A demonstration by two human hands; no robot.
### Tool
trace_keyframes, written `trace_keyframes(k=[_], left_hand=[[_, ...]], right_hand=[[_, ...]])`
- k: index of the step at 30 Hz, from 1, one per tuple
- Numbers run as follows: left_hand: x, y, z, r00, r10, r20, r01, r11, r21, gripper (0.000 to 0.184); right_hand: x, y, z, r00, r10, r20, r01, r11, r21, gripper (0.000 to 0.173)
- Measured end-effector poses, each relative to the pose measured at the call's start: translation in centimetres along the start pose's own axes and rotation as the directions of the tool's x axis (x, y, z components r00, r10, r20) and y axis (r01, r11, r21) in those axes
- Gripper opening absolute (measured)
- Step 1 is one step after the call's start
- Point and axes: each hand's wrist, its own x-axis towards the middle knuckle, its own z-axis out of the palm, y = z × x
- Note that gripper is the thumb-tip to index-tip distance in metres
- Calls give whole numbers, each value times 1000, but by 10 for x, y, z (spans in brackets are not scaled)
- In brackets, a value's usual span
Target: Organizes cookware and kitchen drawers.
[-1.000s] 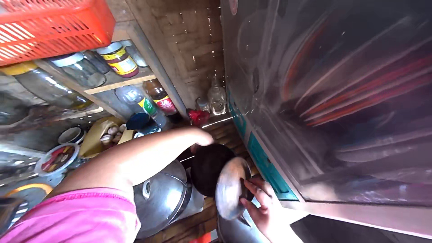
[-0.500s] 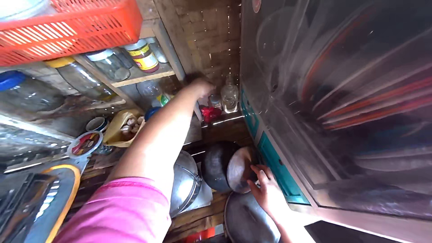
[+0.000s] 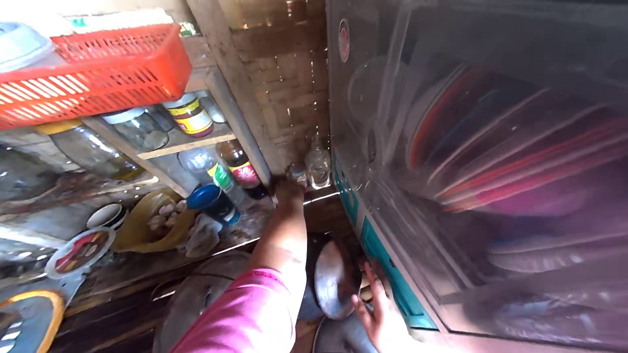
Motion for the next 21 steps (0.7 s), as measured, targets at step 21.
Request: trace_keyframes(k=[21], left_hand=[[19, -7, -93, 759, 283, -586, -332, 943, 26, 27]], right_hand=[[-61, 24, -19, 984, 65, 166, -142, 853, 503, 38]])
